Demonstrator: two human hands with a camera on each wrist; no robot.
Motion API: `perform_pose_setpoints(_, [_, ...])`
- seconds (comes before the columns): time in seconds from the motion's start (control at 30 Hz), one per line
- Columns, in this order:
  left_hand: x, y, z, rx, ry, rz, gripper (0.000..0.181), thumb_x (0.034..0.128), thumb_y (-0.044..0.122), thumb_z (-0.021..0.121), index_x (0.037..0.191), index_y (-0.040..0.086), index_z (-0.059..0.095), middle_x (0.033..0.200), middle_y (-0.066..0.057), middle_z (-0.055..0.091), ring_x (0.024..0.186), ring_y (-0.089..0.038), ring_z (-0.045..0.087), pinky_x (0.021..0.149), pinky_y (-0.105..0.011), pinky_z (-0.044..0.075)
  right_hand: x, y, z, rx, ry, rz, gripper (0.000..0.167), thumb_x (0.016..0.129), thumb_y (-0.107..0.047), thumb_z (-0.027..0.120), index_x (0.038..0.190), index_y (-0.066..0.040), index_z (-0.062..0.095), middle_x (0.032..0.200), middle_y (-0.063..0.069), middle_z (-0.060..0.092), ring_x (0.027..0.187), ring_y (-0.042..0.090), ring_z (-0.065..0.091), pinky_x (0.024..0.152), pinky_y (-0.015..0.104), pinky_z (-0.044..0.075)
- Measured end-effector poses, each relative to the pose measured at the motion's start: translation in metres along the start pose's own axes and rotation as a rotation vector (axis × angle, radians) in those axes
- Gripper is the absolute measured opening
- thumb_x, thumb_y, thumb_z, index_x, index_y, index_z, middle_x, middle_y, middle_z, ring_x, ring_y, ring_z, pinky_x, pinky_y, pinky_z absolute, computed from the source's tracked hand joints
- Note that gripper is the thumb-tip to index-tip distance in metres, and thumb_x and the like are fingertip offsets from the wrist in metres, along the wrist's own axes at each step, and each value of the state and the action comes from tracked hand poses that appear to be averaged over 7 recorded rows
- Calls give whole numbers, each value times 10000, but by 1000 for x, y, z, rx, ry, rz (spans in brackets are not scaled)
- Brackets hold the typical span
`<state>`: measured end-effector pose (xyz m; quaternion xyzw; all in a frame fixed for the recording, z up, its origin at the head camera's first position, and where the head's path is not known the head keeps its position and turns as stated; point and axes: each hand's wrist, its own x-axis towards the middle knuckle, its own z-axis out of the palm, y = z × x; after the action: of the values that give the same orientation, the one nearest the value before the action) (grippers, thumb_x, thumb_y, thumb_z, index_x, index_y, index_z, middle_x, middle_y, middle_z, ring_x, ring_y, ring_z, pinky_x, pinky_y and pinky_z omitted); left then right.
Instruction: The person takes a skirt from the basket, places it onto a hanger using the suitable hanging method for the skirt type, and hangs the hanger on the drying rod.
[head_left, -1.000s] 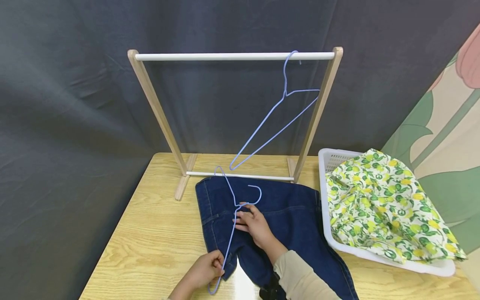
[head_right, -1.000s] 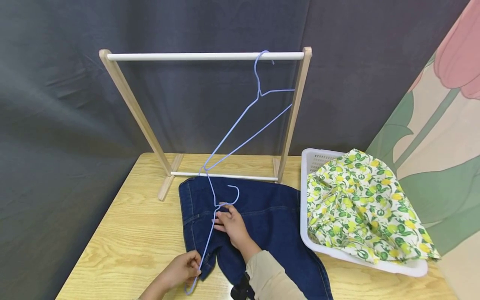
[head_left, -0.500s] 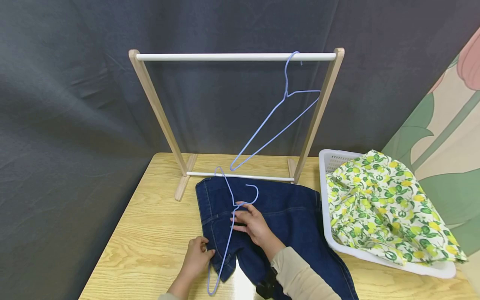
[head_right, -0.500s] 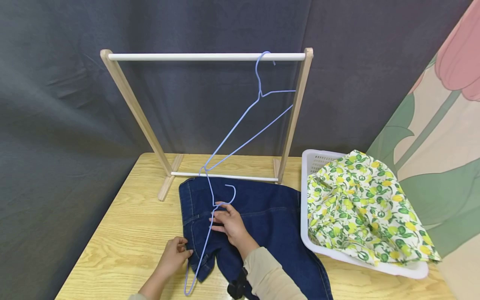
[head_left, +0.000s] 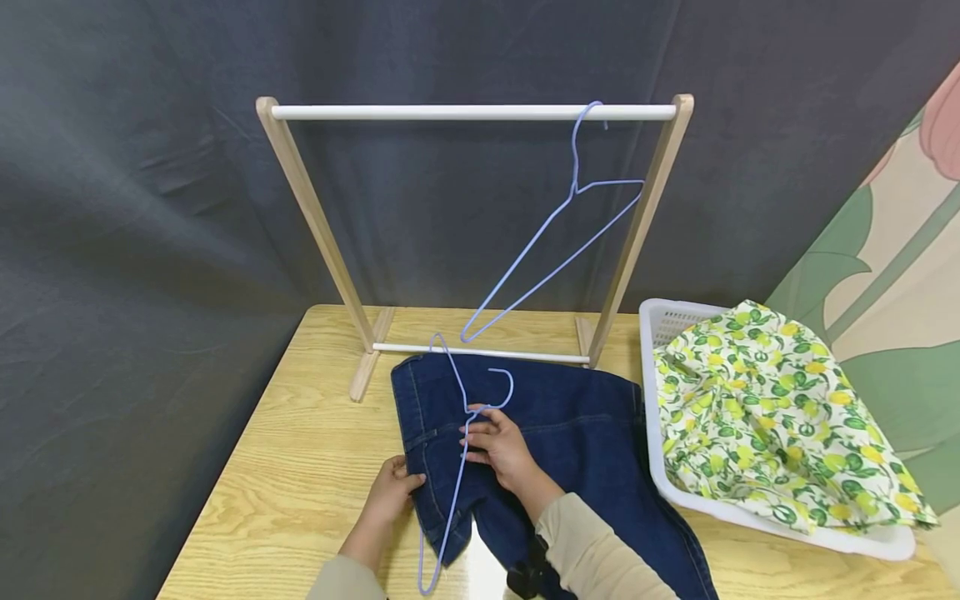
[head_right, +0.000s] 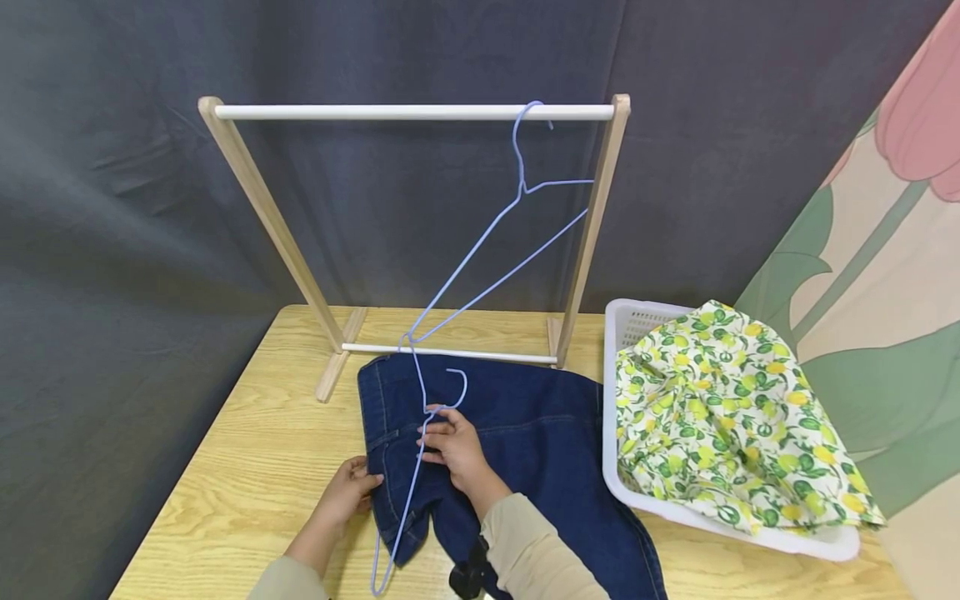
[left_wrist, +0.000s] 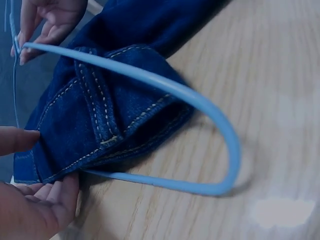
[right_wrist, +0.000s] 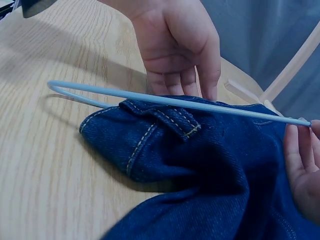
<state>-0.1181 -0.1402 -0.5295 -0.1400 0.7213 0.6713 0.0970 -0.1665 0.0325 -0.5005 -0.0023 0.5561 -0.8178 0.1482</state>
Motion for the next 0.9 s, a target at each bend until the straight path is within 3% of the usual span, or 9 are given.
perform_pose_setpoints(0.2, [5,-3,-1,-156,-15,-73,578,823,33,514,1255,-148,176,1190,-304,406,762,-138,554,652,-284,465,1,1,-1,-17,-1,3,405,785,109,480,1170,95,356,752,49,585,666,140,558,534,278,485])
perform_pose_setpoints(0.3, [6,-4,-1,-224,-14,-79,551,820,13,513,1244,-156,205,1090,-249,498,751,-124,561,656,-274,474,2,2,-1,-28,4,10,384,793,99,472,1157,94,350,719,33,567,650,138,561,532,284,488])
perform_pose_setpoints(0.43, [8,-4,-1,-280,-20,-75,445,804,7,522,1172,-157,332,886,-71,586,717,-108,568,641,-252,474,3,4,-2,-58,8,8,342,802,89,472,1125,94,360,688,37,537,612,138,558,537,326,498])
perform_pose_setpoints(0.63, [11,-1,-1,-290,-53,-75,364,804,5,522,1113,-159,421,808,-21,601,698,-116,580,643,-253,476,4,6,-3,-133,6,-35,302,811,92,461,1100,119,379,676,60,511,564,138,552,522,385,500])
perform_pose_setpoints(0.9, [11,3,4,-269,-89,-18,493,777,-15,552,1210,-101,334,943,-119,599,729,-175,594,652,-321,490,3,9,-2,-195,57,-62,283,801,106,473,1078,132,415,651,63,519,530,130,550,483,352,497])
